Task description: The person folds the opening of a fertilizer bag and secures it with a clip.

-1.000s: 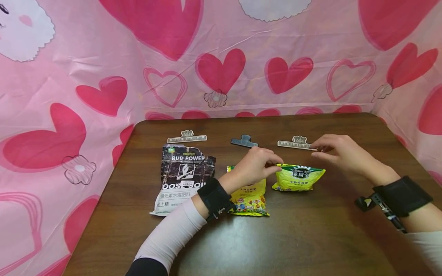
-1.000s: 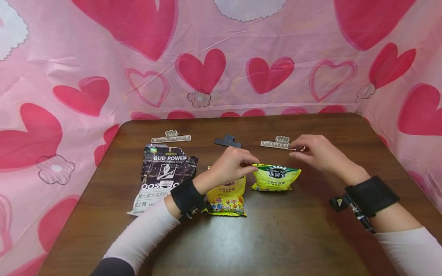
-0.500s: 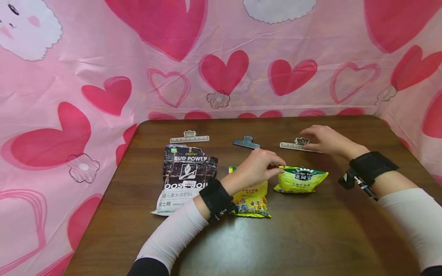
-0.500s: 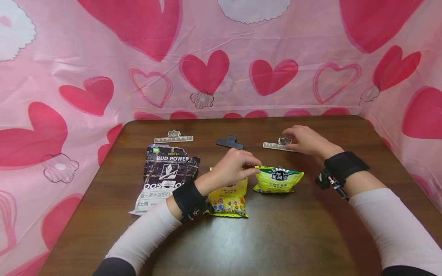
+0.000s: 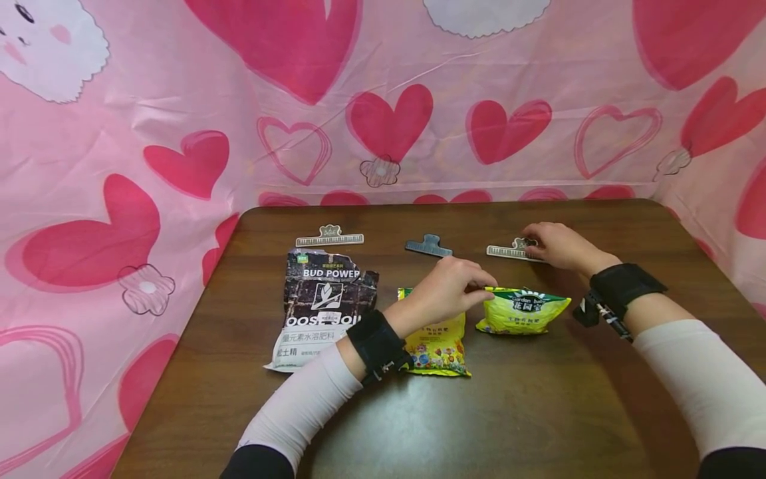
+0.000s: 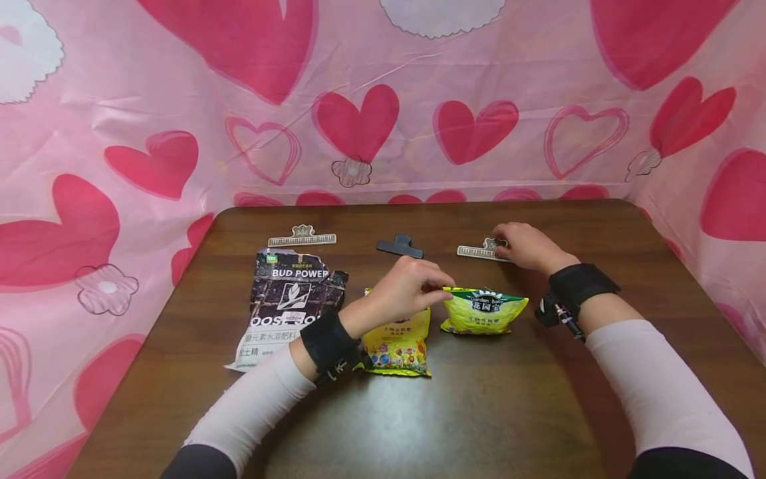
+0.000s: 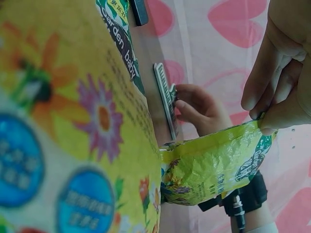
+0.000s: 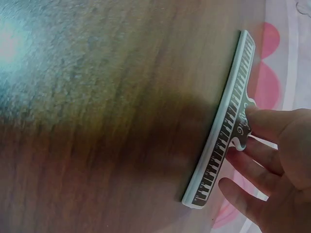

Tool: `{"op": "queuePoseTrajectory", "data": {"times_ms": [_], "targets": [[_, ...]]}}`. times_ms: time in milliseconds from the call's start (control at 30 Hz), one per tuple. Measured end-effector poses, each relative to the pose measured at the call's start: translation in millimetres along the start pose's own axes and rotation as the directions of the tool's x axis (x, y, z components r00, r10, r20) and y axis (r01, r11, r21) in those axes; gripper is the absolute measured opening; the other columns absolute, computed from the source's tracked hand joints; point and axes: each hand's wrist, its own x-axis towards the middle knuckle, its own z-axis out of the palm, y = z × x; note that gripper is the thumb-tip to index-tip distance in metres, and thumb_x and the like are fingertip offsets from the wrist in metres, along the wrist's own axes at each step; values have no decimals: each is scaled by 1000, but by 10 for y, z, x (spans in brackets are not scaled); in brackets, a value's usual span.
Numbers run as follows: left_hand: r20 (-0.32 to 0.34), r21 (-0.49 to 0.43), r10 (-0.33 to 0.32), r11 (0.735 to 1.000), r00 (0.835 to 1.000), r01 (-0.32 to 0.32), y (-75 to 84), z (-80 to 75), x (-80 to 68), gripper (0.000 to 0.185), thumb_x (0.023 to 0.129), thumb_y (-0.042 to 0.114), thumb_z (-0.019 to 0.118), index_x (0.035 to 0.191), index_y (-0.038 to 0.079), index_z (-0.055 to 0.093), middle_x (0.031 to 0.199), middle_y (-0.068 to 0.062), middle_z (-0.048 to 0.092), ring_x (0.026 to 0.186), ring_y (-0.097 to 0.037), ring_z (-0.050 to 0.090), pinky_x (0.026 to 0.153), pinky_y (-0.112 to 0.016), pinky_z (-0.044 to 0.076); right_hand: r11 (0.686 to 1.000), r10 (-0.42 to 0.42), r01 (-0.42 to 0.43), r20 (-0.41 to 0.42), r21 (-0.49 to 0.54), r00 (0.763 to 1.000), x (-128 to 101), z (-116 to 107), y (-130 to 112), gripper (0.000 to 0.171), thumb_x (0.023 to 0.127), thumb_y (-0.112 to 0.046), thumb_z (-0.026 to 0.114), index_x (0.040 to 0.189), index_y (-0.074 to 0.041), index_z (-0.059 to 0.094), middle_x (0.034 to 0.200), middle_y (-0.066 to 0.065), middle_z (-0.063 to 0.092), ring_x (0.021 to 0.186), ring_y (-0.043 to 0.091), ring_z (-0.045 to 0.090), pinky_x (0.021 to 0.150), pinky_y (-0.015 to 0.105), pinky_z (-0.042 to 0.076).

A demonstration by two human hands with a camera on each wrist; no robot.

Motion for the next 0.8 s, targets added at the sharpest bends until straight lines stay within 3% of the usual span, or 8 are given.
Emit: {"op": "queuePoseTrajectory", "data": {"times_ms": [267, 567, 800], "targets": [[-1, -1, 11, 1000, 1000, -11, 9, -14, 15, 19, 94, 21, 68, 110, 13, 76, 102, 2, 75, 78, -2, 63, 67, -11, 44, 999, 33, -33, -28, 2, 999, -8, 20, -11, 30, 90, -6, 69, 116, 5, 59, 106, 23, 67, 96, 35, 64, 88, 55, 51], [-8, 3, 11, 1000, 1000, -11, 5, -1, 10, 19, 94, 21, 68, 110, 14, 76, 102, 1, 75, 77, -2, 63, 66, -11, 44, 999, 47, -46, -69, 10, 997, -57, -2, -27, 23, 89, -8, 72, 107, -1, 59, 93, 13, 68, 82, 25, 62, 76, 48, 54], [1, 51, 10, 999, 1000, -10, 14, 11, 0, 19, 94, 23, 68, 110, 15, 76, 102, 3, 75, 78, 0, 63, 68, -9, 44, 999, 39, -37, -94, 26, 995, -113, -35, -50, 13, 88, -5, 72, 99, -4, 64, 86, 8, 67, 76, 21, 56, 71, 41, 51]]}}
